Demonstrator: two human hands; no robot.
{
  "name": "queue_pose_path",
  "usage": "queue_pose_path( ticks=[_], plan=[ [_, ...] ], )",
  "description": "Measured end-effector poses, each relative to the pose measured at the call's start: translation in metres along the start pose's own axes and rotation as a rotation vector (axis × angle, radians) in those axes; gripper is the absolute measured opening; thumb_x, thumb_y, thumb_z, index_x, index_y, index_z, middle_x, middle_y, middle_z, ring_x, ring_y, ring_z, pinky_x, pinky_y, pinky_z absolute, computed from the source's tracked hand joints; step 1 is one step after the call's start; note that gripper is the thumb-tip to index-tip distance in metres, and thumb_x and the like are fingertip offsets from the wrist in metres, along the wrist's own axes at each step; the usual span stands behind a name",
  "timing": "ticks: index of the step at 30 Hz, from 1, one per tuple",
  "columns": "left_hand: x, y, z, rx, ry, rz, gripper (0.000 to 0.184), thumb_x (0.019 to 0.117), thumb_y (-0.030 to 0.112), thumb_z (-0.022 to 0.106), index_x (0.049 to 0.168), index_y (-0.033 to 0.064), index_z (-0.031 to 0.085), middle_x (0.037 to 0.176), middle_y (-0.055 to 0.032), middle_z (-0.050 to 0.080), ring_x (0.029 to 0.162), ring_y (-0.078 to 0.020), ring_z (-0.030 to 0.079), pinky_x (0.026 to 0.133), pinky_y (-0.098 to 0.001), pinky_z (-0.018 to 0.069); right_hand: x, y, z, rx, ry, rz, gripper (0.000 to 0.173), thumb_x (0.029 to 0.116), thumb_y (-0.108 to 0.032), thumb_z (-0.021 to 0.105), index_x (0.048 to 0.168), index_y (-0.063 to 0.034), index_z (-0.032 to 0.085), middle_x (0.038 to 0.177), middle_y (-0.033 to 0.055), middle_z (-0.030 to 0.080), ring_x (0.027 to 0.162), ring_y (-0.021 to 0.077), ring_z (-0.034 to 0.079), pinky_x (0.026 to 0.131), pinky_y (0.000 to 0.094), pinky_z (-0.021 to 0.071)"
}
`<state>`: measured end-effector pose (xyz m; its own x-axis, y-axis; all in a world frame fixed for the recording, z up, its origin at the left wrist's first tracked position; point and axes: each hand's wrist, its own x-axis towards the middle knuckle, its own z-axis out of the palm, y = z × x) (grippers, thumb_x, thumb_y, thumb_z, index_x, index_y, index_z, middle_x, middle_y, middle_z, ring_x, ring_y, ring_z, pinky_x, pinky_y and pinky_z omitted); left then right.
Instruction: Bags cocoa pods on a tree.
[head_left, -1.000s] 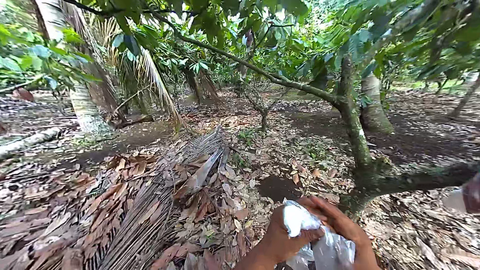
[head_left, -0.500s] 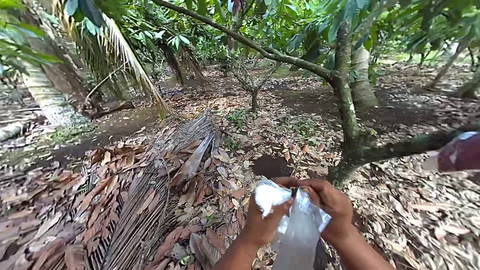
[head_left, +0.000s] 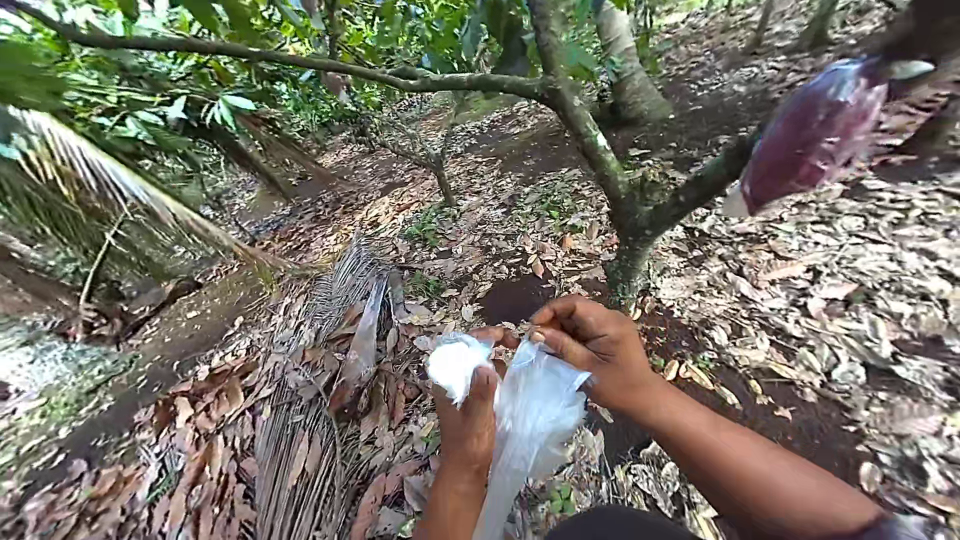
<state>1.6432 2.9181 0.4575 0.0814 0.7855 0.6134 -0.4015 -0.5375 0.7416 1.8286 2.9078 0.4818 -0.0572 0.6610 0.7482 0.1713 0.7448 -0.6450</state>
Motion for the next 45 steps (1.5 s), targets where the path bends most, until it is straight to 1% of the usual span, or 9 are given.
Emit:
queue_pose_path(
  ticks=[5,13,18,21,27,34,38,42,45],
  plan=[
    [-0.008,-0.001,0.018,0.165,-0.062,0.053,0.056,0.0775,0.022,0.089,0.123,0.0025,0.064,0.115,-0.0056,0.074,0.107,-0.0176,0.071,0.095,-0.0367,0.0607,-0.005,0.002,-0.015,-0.134,-0.028,-0.015,0.021,0.101,-0.022,0.067,0.108,-0.0026,0.071,0.078,0.0003,0.069,0.066,0.0022,0.062,0.063,0.021,0.0556],
    [-0.013,-0.01,0.026,0.218,0.192,0.046,0.034,0.0869,0.008,0.077,0.115,0.0018,0.06,0.097,0.0,0.075,0.093,-0.0109,0.073,0.088,-0.0327,0.0627,-0.01,0.003,-0.035,0.012,0.136,0.143,0.022,0.1064,-0.019,0.056,0.112,-0.0024,0.07,0.078,0.0016,0.068,0.063,0.0075,0.063,0.06,0.0254,0.0569],
    [-0.011,-0.015,0.023,0.326,0.091,0.174,0.03,0.0874,0.011,0.079,0.114,0.0086,0.066,0.103,0.0054,0.075,0.098,-0.0086,0.072,0.091,-0.0314,0.0619,-0.006,-0.009,-0.05,0.267,-0.154,0.28,0.044,0.1083,-0.031,0.049,0.137,0.0004,0.059,0.117,0.0104,0.072,0.103,0.0171,0.07,0.094,0.0361,0.0586],
    [-0.009,-0.014,0.023,0.268,0.037,0.188,0.028,0.0875,0.014,0.08,0.113,0.012,0.068,0.104,0.0036,0.075,0.098,-0.0104,0.072,0.09,-0.0315,0.0614,-0.007,-0.012,-0.049,0.238,-0.284,0.338,0.031,0.0983,-0.017,0.07,0.125,-0.0013,0.066,0.105,0.0058,0.073,0.091,0.0096,0.069,0.084,0.0279,0.0598],
    [-0.005,0.002,0.016,-0.117,-0.082,-0.009,0.029,0.0951,0.042,0.068,0.106,0.0155,0.075,0.101,0.0009,0.075,0.097,-0.0094,0.07,0.088,-0.0276,0.0581,-0.011,-0.005,-0.05,0.186,-0.147,0.235,0.023,0.0986,-0.022,0.07,0.083,-0.006,0.066,0.066,-0.0044,0.057,0.059,0.0011,0.052,0.055,0.019,0.0433],
    [0.018,-0.008,0.021,-0.079,-0.205,-0.125,0.046,0.1024,0.037,0.057,0.124,-0.0026,0.063,0.118,-0.0133,0.07,0.109,-0.019,0.068,0.095,-0.036,0.0568,-0.007,-0.017,-0.042,0.29,-0.182,0.13,0.019,0.1028,-0.014,0.062,0.092,-0.0008,0.07,0.081,-0.0012,0.069,0.073,0.0005,0.062,0.068,0.0198,0.053],
    [0.017,-0.004,0.047,0.107,-0.303,0.119,0.053,0.0967,0.043,0.067,0.122,-0.003,0.067,0.124,-0.0151,0.07,0.115,-0.024,0.068,0.101,-0.0398,0.0561,-0.011,-0.021,-0.034,0.088,-0.149,0.094,0.03,0.1061,-0.02,0.053,0.087,-0.0037,0.07,0.073,-0.0027,0.064,0.067,0.0001,0.059,0.062,0.021,0.0508],
    [0.015,0.008,0.056,0.068,-0.066,0.158,0.041,0.0926,0.029,0.074,0.119,-0.0016,0.065,0.113,-0.0089,0.074,0.105,-0.017,0.071,0.095,-0.0353,0.0594,-0.006,-0.021,-0.034,-0.103,-0.015,-0.021,0.038,0.1077,-0.028,0.051,0.08,-0.0091,0.068,0.069,-0.0048,0.064,0.065,-0.0003,0.06,0.06,0.0216,0.0526],
    [0.015,0.024,0.051,-0.193,0.007,-0.034,0.029,0.0895,0.029,0.079,0.105,0.0069,0.067,0.078,-0.0038,0.069,0.067,-0.0101,0.066,0.066,-0.029,0.0586,0.002,-0.018,-0.04,-0.145,0.17,-0.038,0.032,0.1059,-0.028,0.055,0.085,-0.0109,0.073,0.071,-0.0068,0.066,0.064,-0.0001,0.061,0.06,0.0212,0.0537]
  ],
)
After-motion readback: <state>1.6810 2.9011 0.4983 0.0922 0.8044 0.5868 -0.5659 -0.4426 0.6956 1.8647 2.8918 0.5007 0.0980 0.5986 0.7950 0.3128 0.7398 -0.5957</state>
